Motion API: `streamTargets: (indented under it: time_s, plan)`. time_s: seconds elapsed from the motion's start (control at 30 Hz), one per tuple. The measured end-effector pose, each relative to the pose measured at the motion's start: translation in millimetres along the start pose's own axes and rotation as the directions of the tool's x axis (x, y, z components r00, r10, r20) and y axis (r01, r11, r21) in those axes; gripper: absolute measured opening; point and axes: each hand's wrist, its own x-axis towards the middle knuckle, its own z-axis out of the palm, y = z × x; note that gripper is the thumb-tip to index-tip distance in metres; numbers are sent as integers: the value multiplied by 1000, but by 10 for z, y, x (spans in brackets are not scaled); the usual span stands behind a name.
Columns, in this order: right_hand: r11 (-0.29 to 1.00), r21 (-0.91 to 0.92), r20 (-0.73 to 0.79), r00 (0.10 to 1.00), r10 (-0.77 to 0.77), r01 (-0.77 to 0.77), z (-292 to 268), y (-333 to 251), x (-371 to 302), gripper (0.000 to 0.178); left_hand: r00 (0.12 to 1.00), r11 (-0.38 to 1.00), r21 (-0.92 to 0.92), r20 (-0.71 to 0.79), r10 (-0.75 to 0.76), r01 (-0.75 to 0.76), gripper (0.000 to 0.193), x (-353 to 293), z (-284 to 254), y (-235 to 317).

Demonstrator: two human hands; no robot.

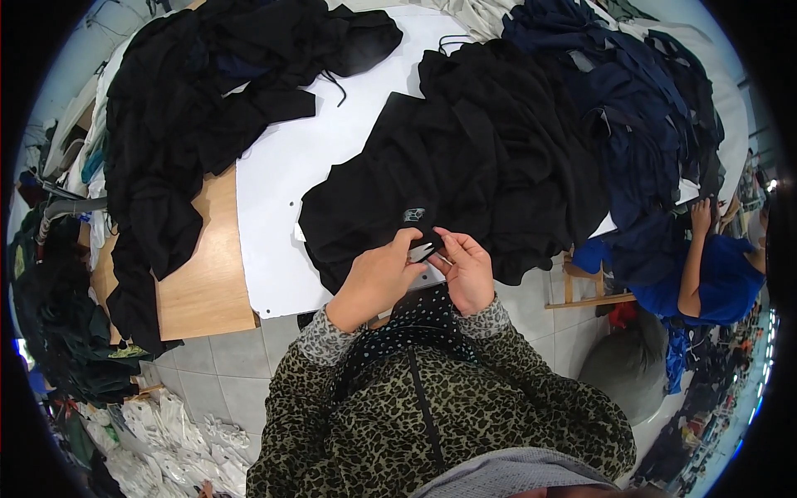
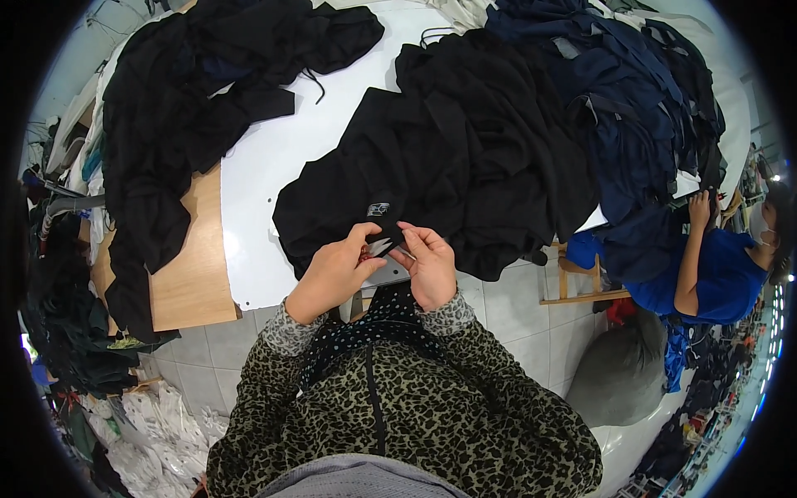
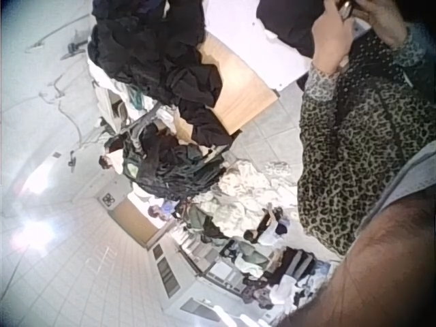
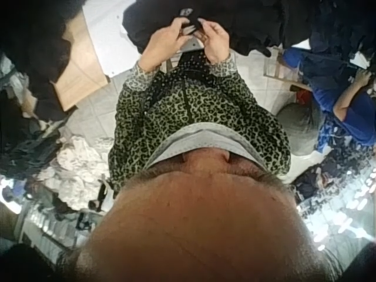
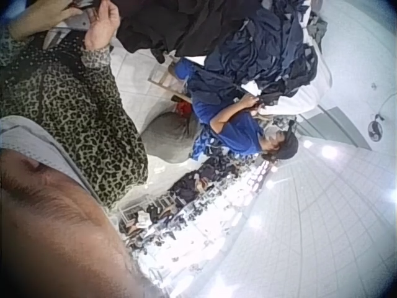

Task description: The recorder is using thread nippers to inspect and trim excess threads from black fabric garments on a workbench.

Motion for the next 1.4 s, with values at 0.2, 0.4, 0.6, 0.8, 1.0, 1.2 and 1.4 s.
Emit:
streamTargets:
  time_s: [0.2,0.4,0.6,0.8,1.0,1.2,1.4]
  plan:
    - [995,-89,-41,997,-58,54,33,14,-23,12,1000,985,169,26,-17,12,34,75,47,33]
    - [959,-208,-17,980,-199,191,17,55,-7,11,1000,974,226,25,13,-19,32,111,46,84]
    - [944,-232,17,972,-235,233,22,73,-1,10,997,954,291,44,65,-75,33,146,41,116]
    - [932,-256,31,966,-256,255,-6,100,11,9,991,941,313,8,132,-128,30,159,70,149]
    - [956,-200,-3,976,-219,214,21,49,-14,11,999,955,293,30,34,-42,32,116,47,104]
    - [982,23,-65,981,-184,186,78,7,-37,16,909,979,203,-403,112,-31,48,-183,320,-186]
    - [801,-409,96,893,-440,438,146,96,-52,26,752,943,288,-581,311,-168,34,-128,341,-390]
